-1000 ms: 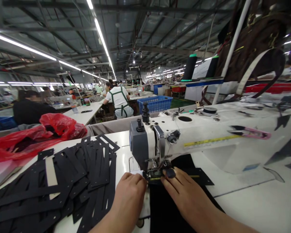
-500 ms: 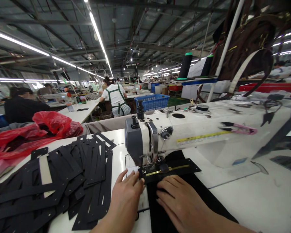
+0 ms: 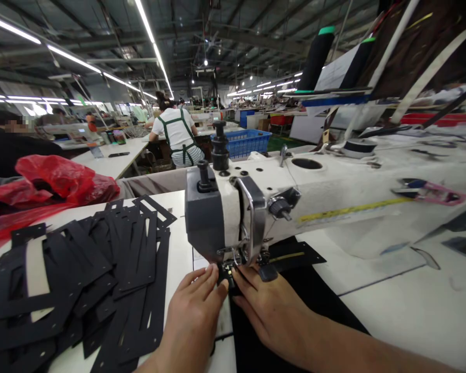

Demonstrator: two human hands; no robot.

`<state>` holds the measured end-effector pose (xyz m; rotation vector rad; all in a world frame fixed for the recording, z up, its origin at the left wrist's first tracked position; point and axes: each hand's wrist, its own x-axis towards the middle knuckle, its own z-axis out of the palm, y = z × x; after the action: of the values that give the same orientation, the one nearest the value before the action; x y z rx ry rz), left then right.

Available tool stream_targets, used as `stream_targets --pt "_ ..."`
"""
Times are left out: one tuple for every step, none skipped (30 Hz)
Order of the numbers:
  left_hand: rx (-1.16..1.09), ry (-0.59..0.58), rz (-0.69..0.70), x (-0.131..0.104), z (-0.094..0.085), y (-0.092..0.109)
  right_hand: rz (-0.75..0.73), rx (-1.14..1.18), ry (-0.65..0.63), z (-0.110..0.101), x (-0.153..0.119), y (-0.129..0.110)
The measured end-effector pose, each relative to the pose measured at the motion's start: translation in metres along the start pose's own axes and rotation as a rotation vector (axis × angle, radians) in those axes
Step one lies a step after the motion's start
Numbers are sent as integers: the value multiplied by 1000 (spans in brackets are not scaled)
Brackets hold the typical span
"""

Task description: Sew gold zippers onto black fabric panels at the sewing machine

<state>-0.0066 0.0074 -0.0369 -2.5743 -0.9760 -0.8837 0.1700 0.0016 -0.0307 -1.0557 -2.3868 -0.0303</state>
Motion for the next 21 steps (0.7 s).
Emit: stream_targets --pt "5 -8 15 0 0 -1 6 5 -9 0 0 0" --pt "14 -18 31 0 -1 -2 10 6 -15 1 0 1" --pt "26 -30 45 0 -1 -3 15 3 -17 2 0 1" --pt "39 -40 58 0 -2 -4 19 -1 -20 2 0 2" --pt "53 -48 68 1 -2 -4 21 -7 -28 3 0 2" --pt "68 -55 75 1 -2 -4 22 -12 -40 3 0 2" --pt "80 -64 78 1 -3 -4 26 -19 -56 2 0 2" --pt "90 -73 78 1 -3 -4 31 -26 -72 2 1 2" --pt "98 -84 77 1 -3 -4 35 -29 -86 1 1 2" --pt "104 -89 76 1 -4 -3 36 -30 -97 0 2 2" --pt "109 -89 76 1 -4 -3 35 -29 -100 0 2 2" --pt "114 -86 80 1 -4 -2 30 -28 -101 -1 3 2" --pt "118 -81 84 2 -4 -2 21 -29 -94 -1 3 2" --pt "120 -79 89 2 -4 -2 11 -31 -82 0 3 2" --pt "121 -80 94 3 -4 -2 2 -34 -61 0 2 3" --pt "120 -88 96 4 -4 -3 -7 -36 -37 1 2 3" --pt "118 -99 93 5 -4 -3 -13 -35 -15 3 2 4" --pt "115 -111 86 6 -3 -4 -15 -34 2 4 2 5" --pt "108 -122 75 7 -3 -4 -11 -33 12 5 3 6" --pt "98 -131 61 7 -2 -4 -3 -30 10 5 3 6" --pt "86 -137 45 8 -2 -5 4 -27 5 5 4 7"
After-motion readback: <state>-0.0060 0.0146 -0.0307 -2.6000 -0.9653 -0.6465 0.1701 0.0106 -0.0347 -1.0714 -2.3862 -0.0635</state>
